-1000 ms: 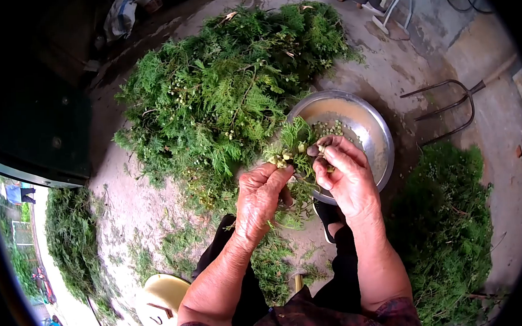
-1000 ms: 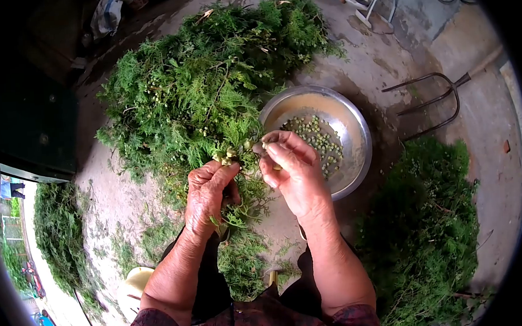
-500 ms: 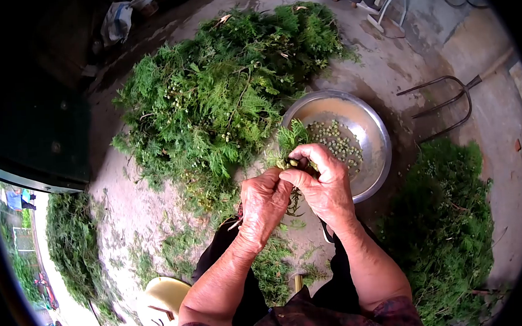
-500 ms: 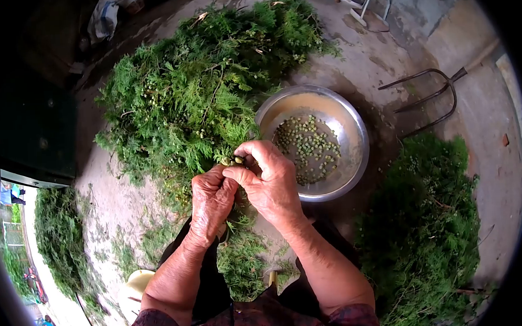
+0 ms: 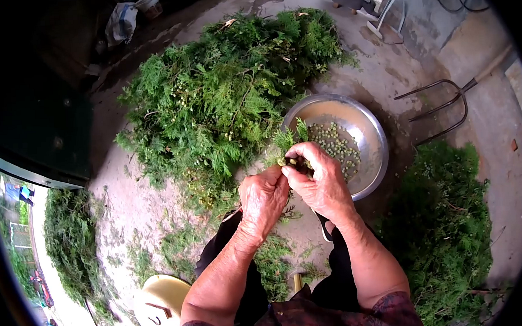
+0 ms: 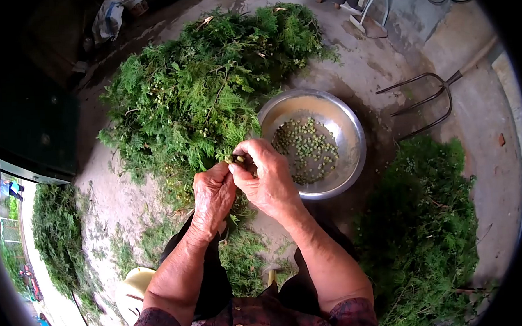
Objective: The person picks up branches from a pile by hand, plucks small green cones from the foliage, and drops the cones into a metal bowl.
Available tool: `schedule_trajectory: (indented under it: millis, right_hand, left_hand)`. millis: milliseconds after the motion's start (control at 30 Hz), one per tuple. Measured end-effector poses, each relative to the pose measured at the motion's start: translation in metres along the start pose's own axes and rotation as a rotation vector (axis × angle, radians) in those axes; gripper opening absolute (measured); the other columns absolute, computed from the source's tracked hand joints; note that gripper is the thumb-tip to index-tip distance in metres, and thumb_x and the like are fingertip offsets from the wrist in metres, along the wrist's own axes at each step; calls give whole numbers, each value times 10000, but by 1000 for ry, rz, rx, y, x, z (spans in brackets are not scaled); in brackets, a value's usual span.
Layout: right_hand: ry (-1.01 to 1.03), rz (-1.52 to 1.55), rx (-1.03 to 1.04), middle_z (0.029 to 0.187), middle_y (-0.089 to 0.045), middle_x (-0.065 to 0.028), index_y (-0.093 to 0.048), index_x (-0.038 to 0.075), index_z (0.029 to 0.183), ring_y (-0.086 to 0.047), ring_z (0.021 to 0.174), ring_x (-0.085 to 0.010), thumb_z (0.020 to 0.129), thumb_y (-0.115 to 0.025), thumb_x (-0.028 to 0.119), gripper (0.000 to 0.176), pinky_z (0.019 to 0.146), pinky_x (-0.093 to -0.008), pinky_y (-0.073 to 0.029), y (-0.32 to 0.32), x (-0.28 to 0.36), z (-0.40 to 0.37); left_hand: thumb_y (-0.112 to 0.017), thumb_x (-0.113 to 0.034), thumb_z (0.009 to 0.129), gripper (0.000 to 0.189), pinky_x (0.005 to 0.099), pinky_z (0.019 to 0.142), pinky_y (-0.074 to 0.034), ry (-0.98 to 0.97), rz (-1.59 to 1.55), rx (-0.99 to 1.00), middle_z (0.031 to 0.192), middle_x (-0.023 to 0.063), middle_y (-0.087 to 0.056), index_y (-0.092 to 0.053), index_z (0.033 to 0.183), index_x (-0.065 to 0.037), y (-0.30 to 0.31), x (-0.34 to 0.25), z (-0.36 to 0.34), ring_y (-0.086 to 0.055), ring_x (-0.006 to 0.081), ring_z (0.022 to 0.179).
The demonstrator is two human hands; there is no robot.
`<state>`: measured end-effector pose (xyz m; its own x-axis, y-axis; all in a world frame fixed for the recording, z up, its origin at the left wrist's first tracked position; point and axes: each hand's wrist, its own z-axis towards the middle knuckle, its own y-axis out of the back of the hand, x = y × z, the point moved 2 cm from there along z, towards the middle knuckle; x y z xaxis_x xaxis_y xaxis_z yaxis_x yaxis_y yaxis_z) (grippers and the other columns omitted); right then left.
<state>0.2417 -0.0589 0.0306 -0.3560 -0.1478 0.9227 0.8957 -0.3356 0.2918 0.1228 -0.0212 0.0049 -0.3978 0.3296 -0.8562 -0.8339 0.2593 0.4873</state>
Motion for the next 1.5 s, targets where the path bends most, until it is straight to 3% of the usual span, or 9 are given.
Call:
schedule_trajectory:
  millis: [333, 633, 900, 1133, 1233, 1333, 1400, 1433, 1500]
  right_hand:
    - [-468, 835, 202, 687, -520, -11, -535, -4, 941, -477, 539, -61, 775, -571, 10, 170, 440, -173, -367, 7, 13, -22]
    - [-430, 1256, 165, 810, -532, -57, -493, 29, 937, -561, 696, -164, 814, -531, 29, 129, 526, -256, -428, -2, 80, -76]
    - [-149, 883, 125, 821, -533, -13, -540, 44, 944, -509, 690, -68, 744, -683, 46, 246, 554, -193, -432, -22, 145, -130]
    - [306, 130, -29, 780, -541, -26, -551, 19, 922, -502, 642, -75, 788, -598, 10, 142, 533, -203, -416, -32, 175, -162]
    - [-259, 931, 259, 741, -520, -19, -534, 10, 953, -481, 613, -68, 799, -577, 3, 160, 484, -191, -373, -31, 171, -174]
    - [-458, 1198, 279, 709, -496, -12, -529, -9, 974, -476, 595, -81, 806, -562, 12, 172, 465, -189, -344, -33, 172, -184]
    - [-399, 1219, 289, 774, -524, -27, -543, 0, 952, -455, 589, -83, 811, -555, 51, 150, 456, -174, -325, -29, 171, -188]
    - [-405, 1254, 236, 804, -531, -46, -543, 3, 953, -459, 609, -93, 818, -558, 62, 148, 460, -177, -328, -27, 173, -189]
    - [-404, 1361, 203, 850, -544, -74, -540, 13, 936, -469, 636, -108, 829, -563, 102, 141, 455, -186, -334, -25, 162, -186]
  left_hand:
    - [-586, -154, 834, 177, 267, 498, -405, 158, -330, 162, 623, 82, -568, -623, 918, -2, 26, -19, -28, -473, 103, 519]
    - [-568, -175, 860, 238, 250, 395, -352, -29, -174, -36, 500, -2, -478, -576, 699, 0, 74, -59, -88, -452, 65, 425]
    - [-606, -127, 753, 111, 325, 441, -421, -180, 269, -240, 535, 147, -539, -587, 694, -34, 115, -110, -147, -566, 276, 464]
    - [-576, -150, 753, 162, 396, 436, -418, -232, 314, -278, 546, 141, -539, -513, 626, -72, 130, -114, -192, -546, 318, 481]
    - [-594, -188, 790, 121, 358, 466, -437, -132, 124, -250, 604, 152, -570, -616, 787, -69, 138, -116, -205, -576, 308, 530]
    - [-619, -200, 795, 169, 336, 489, -446, -104, -12, -255, 628, 157, -576, -640, 906, -75, 144, -108, -213, -594, 301, 562]
    - [-626, -192, 788, 157, 341, 488, -445, -119, -1, -309, 629, 155, -574, -638, 887, -71, 144, -99, -218, -592, 301, 557]
    - [-620, -99, 794, 163, 276, 475, -411, -137, 158, -279, 554, 119, -529, -629, 926, -4, 151, -102, -220, -506, 174, 462]
    - [-631, -89, 774, 153, 292, 462, -412, -270, 247, -360, 549, 115, -532, -637, 911, -22, 151, -97, -220, -523, 217, 460]
